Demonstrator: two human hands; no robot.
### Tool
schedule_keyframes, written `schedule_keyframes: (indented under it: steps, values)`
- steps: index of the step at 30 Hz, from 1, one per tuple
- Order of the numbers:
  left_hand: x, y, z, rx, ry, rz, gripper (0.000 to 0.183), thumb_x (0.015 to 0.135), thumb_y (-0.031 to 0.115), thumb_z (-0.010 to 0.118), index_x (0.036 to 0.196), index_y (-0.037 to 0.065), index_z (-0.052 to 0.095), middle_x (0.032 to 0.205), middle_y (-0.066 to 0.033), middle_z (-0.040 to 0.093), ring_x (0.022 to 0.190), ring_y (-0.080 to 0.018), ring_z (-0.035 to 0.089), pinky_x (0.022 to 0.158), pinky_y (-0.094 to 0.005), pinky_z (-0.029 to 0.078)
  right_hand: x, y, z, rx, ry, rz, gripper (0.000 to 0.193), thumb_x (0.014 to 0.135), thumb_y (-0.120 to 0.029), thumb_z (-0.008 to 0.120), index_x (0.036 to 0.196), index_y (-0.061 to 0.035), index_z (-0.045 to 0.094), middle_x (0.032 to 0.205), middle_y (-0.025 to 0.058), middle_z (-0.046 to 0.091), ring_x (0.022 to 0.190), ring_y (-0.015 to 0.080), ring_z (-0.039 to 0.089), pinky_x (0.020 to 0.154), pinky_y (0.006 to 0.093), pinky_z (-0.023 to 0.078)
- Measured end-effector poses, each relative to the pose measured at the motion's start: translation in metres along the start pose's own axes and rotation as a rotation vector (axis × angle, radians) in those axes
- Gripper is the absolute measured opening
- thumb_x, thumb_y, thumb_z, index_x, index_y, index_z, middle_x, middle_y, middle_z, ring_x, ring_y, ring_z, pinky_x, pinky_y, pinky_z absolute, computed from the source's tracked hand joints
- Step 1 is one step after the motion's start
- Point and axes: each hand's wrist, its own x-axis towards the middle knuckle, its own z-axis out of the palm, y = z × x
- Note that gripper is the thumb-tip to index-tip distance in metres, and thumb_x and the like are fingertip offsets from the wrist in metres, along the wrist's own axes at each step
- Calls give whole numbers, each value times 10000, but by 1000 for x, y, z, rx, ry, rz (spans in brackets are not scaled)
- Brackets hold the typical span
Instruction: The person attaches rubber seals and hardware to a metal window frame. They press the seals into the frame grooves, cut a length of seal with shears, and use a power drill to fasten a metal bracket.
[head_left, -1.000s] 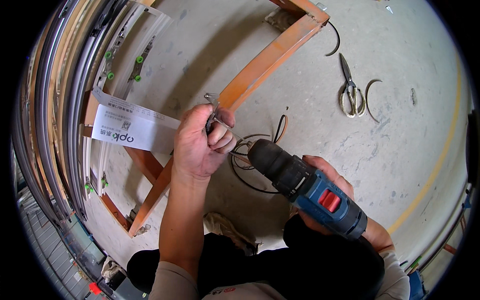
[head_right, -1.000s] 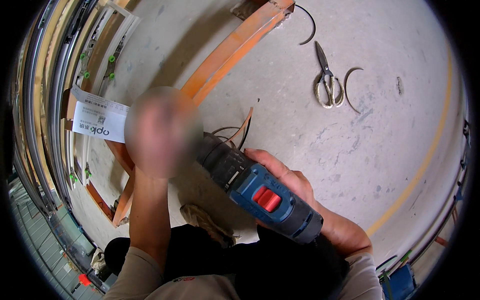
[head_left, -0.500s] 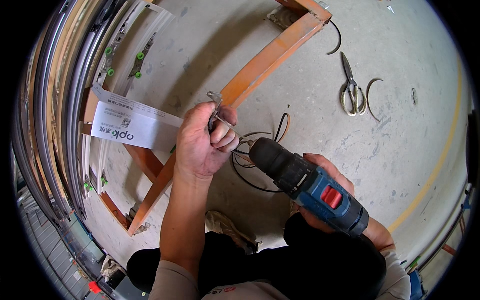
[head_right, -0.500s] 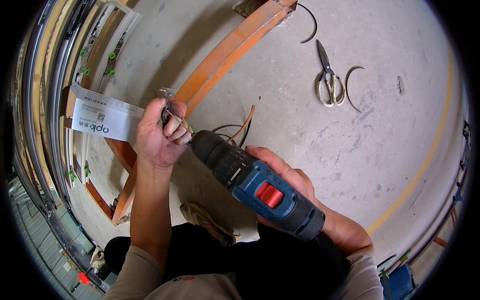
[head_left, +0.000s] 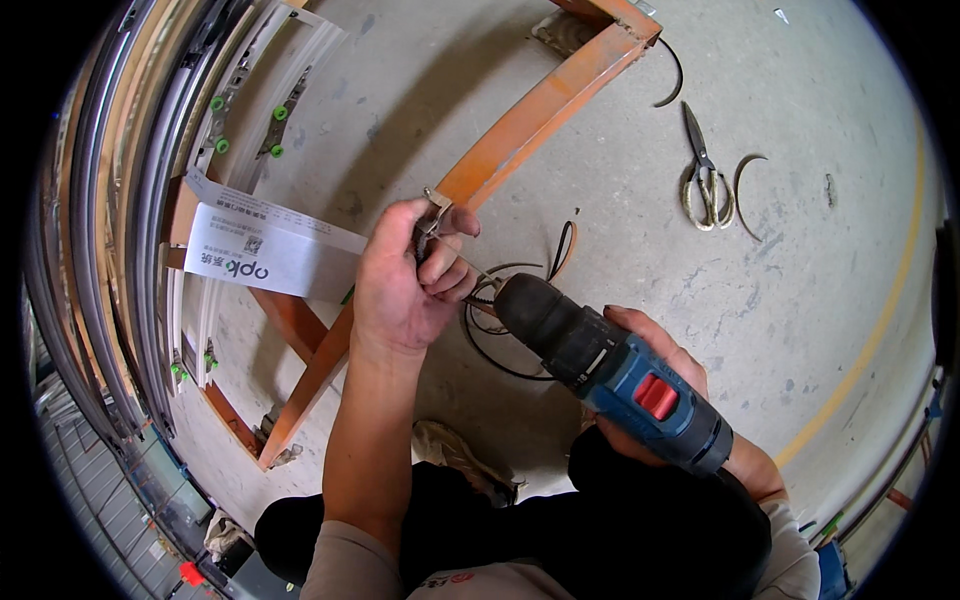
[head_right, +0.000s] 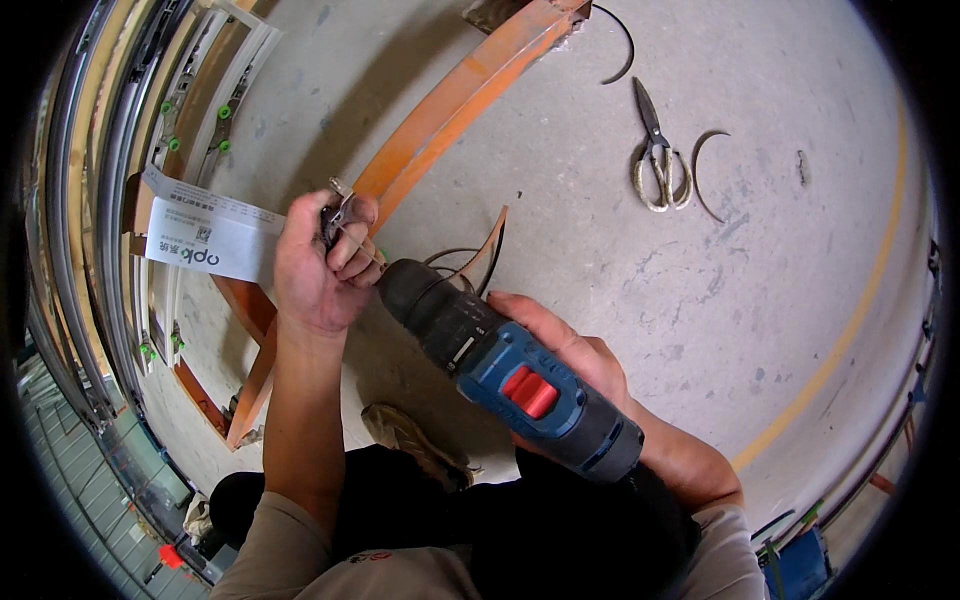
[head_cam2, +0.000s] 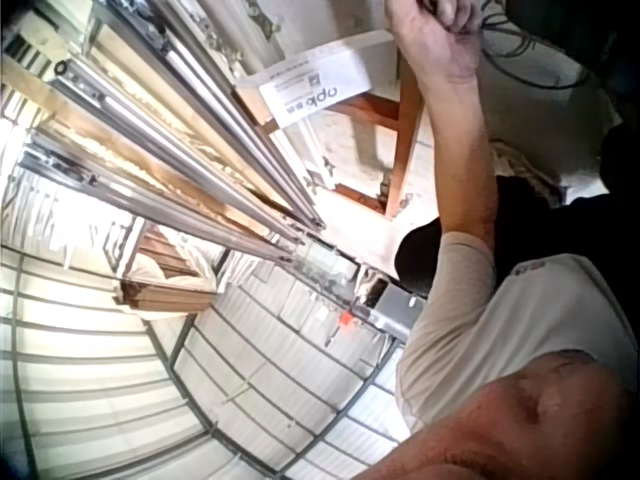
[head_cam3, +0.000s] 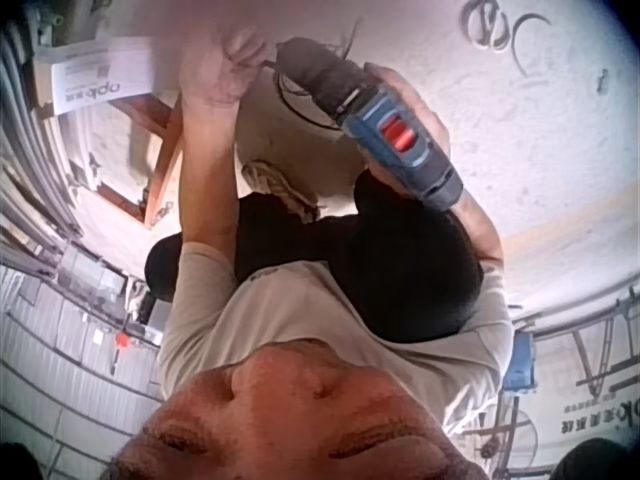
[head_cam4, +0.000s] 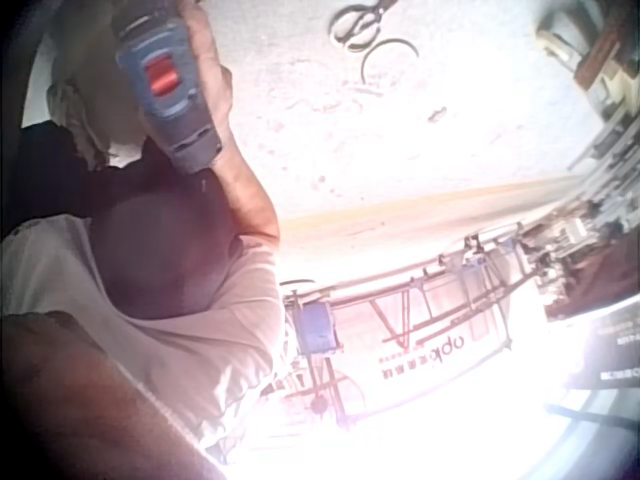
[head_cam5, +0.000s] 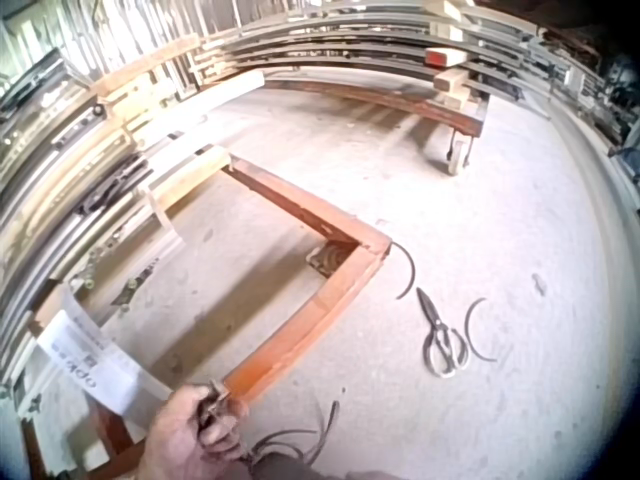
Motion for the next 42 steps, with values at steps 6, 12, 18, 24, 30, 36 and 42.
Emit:
schedule_keyframes:
  steps: [6,12,18,24,30,36,42]
  values:
    - [4,7,9,135,100,-107,365,1038,337,483,861,39,600,503,21,387,402,-75,217,426,-262,236,-4,10,1,197,4,136,725,748,-81,796,1394,-12,474,1047,87,690,913,171,702,842,279,553]
    - [3,5,1,124,53,-97,385,1045,323,484,838,24,610,497,30,347,397,-83,187,420,-261,213,-2,16,-3,60,-125,-115,782,784,-71,789,1460,0,404,1149,142,654,928,232,706,846,303,555]
    - [6,-3,-8,66,-11,-83,433,1064,316,446,826,5,632,465,39,311,393,-85,179,414,-265,199,5,8,-9,154,-172,-127,737,825,-2,725,1488,-19,404,1357,239,588,1066,324,703,929,344,553]
    - [8,-6,-9,22,-67,-85,473,1074,334,418,830,-3,642,448,45,283,389,-86,175,409,-266,193,5,15,-7,142,-147,-167,748,819,-4,726,1493,-28,402,1301,215,629,1029,304,718,895,343,574]
    - [10,-8,-11,15,-98,-58,484,1077,343,410,838,-5,647,452,50,275,389,-83,170,408,-266,188,4,22,-5,145,-143,-152,880,741,-163,835,1479,0,386,1100,117,693,893,221,719,837,305,562]
    - [10,-11,-9,21,-73,-27,495,1078,355,402,843,-6,645,458,53,259,388,-82,168,404,-265,182,5,23,-4,130,-129,-155,868,746,-172,825,1474,10,390,1063,101,692,865,203,714,804,291,563]
    - [11,-14,-10,16,-71,-24,507,1080,363,390,844,-11,637,459,51,242,388,-81,170,399,-265,175,5,22,-3,124,-109,-137,857,745,-158,821,1468,15,395,1009,75,689,822,187,707,759,277,561]
